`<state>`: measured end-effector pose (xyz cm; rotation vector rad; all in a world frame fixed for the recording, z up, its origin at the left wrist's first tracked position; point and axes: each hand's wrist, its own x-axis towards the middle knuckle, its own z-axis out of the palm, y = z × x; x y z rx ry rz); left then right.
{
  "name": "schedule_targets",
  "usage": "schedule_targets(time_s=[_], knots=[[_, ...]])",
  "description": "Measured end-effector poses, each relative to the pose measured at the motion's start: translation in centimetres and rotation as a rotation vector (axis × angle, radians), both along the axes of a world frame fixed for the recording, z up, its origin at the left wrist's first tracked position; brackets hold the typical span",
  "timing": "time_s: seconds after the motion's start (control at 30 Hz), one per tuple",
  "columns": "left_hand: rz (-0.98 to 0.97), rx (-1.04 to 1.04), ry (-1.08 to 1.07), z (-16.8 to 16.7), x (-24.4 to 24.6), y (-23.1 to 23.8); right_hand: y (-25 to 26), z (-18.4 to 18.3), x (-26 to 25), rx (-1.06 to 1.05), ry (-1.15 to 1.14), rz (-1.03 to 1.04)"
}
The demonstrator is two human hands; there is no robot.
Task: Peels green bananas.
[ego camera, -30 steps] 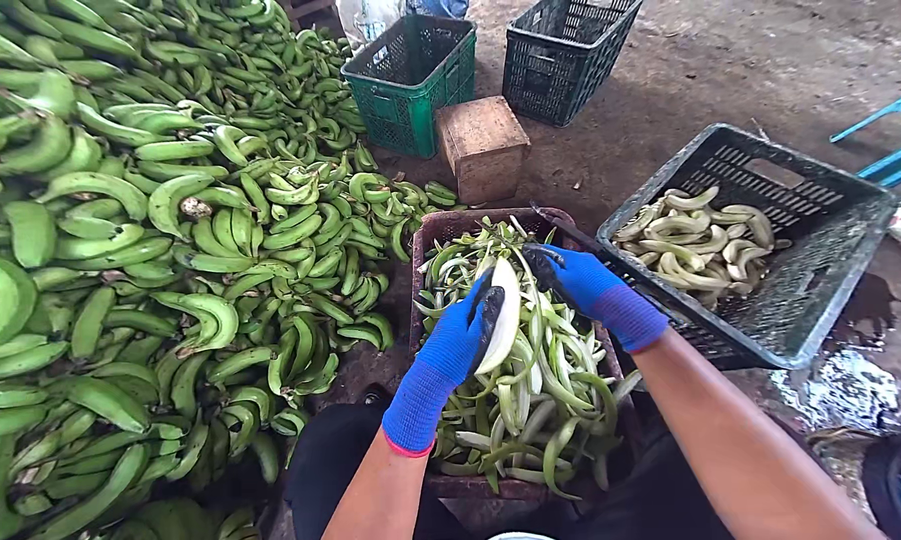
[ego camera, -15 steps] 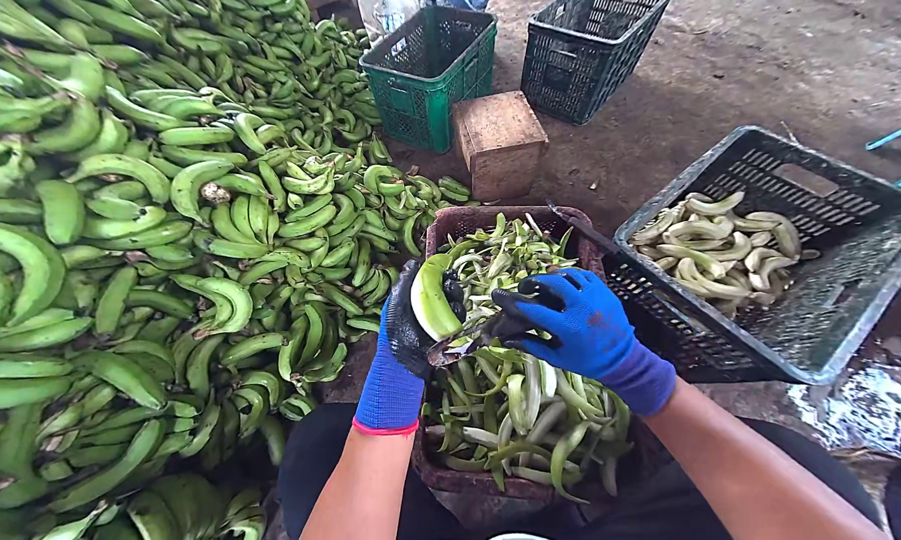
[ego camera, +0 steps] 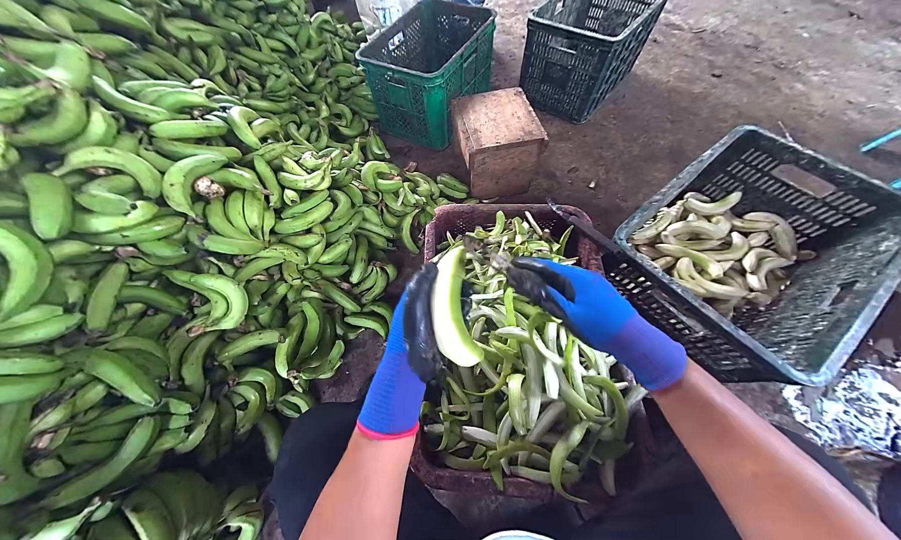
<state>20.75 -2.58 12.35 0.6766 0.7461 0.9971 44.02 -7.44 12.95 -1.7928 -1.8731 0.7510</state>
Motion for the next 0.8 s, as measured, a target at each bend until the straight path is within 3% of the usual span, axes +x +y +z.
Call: schedule_targets(time_s=[0.13, 0.23, 0.3, 0.37, 0.47, 0.53, 0.63, 0.7, 0.8], knots=[[-0.05, -0.141, -0.264, -0.3, -1.2, 1.0, -1.5, -0.8, -0.4, 0.463, -0.186, 0.364], [-0.054, -0.012, -0.036, 0.1, -0.5, -0.7, -1.3, -0.4, -1.1, 0.425, -0.222, 0.33], [-0.048, 0.177, 0.141, 0.2, -0.3, -1.8, -0.6, 0.0, -1.0, 0.364, -0.18, 0.207], [-0.046, 0.233, 0.216, 0.4, -0.3, -2.0, 0.3, 0.4, 0.3, 0.236, -0.118, 0.055], [0.031, 0.263, 0.247, 0.7, -0.7, -1.4, 1.2, -0.1, 2.6, 0.054, 0.097, -0.181], [0.134, 0.266, 0.153, 0.2, -0.6, -0.5, 0.8, 0.3, 2.2, 0.009, 0.335, -0.289], [0.196, 0.234, -0.102, 0.1, -0.3, 0.2, -0.3, 1.1, -1.5, -0.119, 0.788, -0.252], [0.132, 0.248, -0.23, 0.1, 0.3, 0.0, -1.1, 1.1, -3.9, -0.205, 1.025, -0.212], [-0.003, 0.276, -0.324, 0.2, 1.1, -1.0, -1.2, 0.5, -4.5, -0.1, 1.194, -0.214]])
